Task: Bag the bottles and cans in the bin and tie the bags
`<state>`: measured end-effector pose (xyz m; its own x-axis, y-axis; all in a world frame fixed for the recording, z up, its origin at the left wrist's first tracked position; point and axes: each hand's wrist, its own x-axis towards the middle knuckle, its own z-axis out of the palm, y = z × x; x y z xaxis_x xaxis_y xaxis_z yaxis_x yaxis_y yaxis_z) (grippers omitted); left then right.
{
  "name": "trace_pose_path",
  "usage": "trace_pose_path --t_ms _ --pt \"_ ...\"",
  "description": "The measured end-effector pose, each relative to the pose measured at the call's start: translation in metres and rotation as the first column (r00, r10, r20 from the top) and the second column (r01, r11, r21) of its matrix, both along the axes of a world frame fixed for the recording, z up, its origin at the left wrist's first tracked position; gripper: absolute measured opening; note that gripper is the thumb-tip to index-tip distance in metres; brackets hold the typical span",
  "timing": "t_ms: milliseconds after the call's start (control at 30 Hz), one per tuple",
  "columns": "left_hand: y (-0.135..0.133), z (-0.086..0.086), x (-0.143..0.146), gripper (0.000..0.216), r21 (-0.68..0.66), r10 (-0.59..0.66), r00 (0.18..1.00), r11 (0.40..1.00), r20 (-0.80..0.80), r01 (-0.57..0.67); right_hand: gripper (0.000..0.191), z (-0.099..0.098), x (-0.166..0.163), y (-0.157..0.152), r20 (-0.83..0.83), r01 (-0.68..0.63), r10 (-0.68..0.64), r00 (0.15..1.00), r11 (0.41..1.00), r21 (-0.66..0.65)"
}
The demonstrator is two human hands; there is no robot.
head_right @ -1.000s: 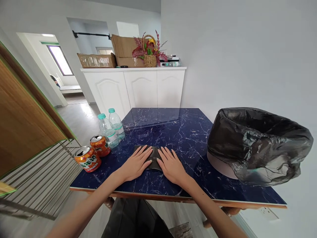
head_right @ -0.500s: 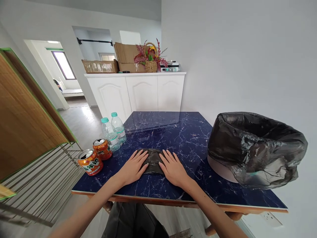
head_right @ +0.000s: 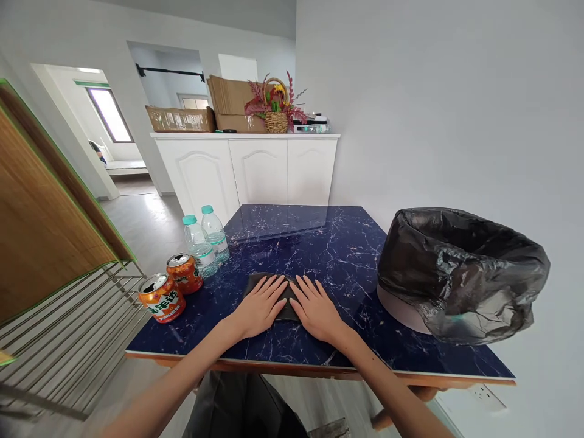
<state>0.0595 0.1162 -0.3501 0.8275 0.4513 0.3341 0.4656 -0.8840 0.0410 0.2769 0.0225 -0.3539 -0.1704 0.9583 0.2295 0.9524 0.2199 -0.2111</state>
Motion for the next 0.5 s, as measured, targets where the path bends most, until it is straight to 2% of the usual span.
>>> trace_pose_path --t_ms 367,500 --pt "0.001 0.004 -0.015 0.062 -0.017 0.024 1.000 1.000 0.000 -0.024 0.064 0.003 -0.001 0.000 -0.028 -0.004 0.004 1.000 1.000 -0.014" --pt "0.002 0.011 -0.017 0.063 -0.048 0.009 0.999 0.999 -0.034 -0.011 0.064 0.008 -0.001 0.000 -0.056 -0.013 0.012 0.998 1.000 -0.028"
